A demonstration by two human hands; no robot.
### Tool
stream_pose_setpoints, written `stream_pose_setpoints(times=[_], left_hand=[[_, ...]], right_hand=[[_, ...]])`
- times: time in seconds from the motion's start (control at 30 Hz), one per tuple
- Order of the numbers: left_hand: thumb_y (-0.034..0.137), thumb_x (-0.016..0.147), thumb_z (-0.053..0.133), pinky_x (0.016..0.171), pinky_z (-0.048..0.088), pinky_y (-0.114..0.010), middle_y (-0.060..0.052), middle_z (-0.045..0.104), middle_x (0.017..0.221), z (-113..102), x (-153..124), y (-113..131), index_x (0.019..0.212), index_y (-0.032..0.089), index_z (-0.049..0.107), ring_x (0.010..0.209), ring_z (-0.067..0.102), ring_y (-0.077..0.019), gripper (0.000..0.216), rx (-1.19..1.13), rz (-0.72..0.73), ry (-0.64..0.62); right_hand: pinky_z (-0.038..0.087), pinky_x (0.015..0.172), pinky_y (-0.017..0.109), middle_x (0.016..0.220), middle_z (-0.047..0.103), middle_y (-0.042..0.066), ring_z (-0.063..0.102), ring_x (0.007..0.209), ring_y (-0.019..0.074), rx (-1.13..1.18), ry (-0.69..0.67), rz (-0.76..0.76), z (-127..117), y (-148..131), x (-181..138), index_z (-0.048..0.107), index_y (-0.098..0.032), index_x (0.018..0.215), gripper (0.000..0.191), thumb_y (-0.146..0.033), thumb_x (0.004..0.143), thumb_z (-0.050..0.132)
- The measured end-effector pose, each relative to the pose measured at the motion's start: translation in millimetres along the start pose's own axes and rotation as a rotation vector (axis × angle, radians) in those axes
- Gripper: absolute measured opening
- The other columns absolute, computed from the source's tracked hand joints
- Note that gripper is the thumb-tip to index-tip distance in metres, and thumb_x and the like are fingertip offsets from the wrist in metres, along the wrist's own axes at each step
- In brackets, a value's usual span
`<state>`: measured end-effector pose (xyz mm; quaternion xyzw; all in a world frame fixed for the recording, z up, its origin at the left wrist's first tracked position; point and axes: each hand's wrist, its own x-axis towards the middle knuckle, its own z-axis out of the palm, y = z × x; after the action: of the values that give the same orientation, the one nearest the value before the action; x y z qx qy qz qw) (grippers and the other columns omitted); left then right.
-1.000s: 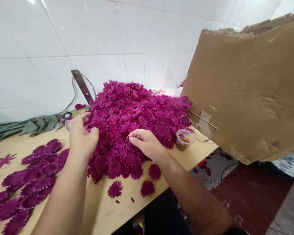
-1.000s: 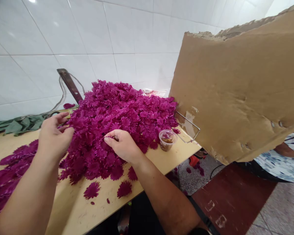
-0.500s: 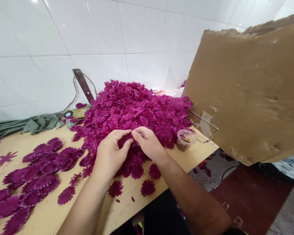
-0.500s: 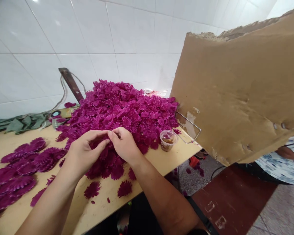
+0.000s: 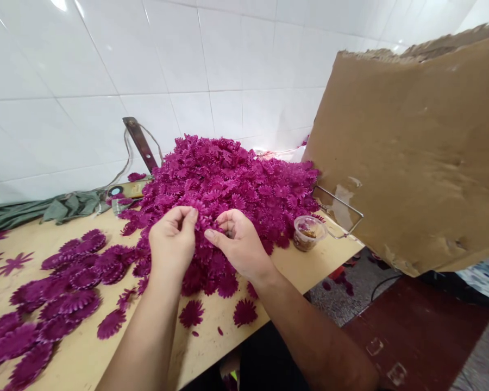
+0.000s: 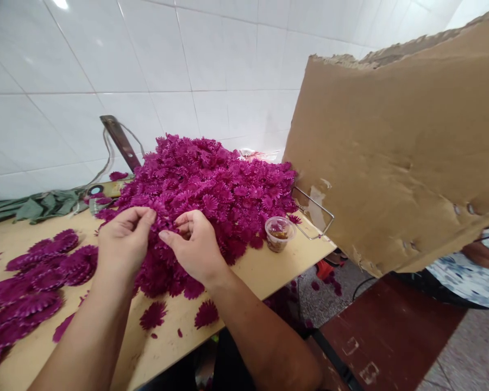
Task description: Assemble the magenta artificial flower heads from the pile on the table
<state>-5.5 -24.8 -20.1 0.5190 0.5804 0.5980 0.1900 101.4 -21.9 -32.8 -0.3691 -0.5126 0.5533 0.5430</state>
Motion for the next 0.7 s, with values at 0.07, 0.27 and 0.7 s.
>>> stream_pose_setpoints(times=[0.07,0.27,0.7], left_hand=[[0.027,0.062,0.059,0.052,0.036,-0.022,0.006,0.05,0.052,-0.4,9.5,2.6,0.059,0.018,0.056,0.048,0.042,-0.0085,0.01,-0.154,-0.074,0.028],[0.016,0.074,0.053,0.049,0.036,-0.019,0.008,0.049,0.052,-22.9,40.7,4.6,0.061,0.018,0.045,0.049,0.05,-0.0065,0.015,-0.518,-0.338,0.281],[0.011,0.047,0.078,0.065,0.05,-0.017,0.0,0.067,0.076,-27.2,8.1,1.6,0.097,0.019,0.063,0.074,0.063,-0.0109,0.052,-0.55,-0.386,-0.308]], right_hand=[[0.038,0.055,0.023,0.064,0.045,-0.006,0.042,0.056,0.0064,-0.001,-0.01,-0.017,3.9,-2.6,-0.4,0.045,-0.019,0.075,0.024,-0.022,0.062,0.065],[0.036,0.051,0.022,0.061,0.048,-0.005,0.042,0.052,0.0058,-0.034,-0.065,0.01,-6.9,-9.6,-6.4,0.048,-0.018,0.073,0.013,-0.016,0.067,0.059],[0.042,0.06,0.024,0.061,0.056,-0.004,0.05,0.058,0.0085,0.056,-0.171,0.03,-20.0,-3.6,9.5,0.056,-0.018,0.069,0.027,-0.036,0.057,0.073]])
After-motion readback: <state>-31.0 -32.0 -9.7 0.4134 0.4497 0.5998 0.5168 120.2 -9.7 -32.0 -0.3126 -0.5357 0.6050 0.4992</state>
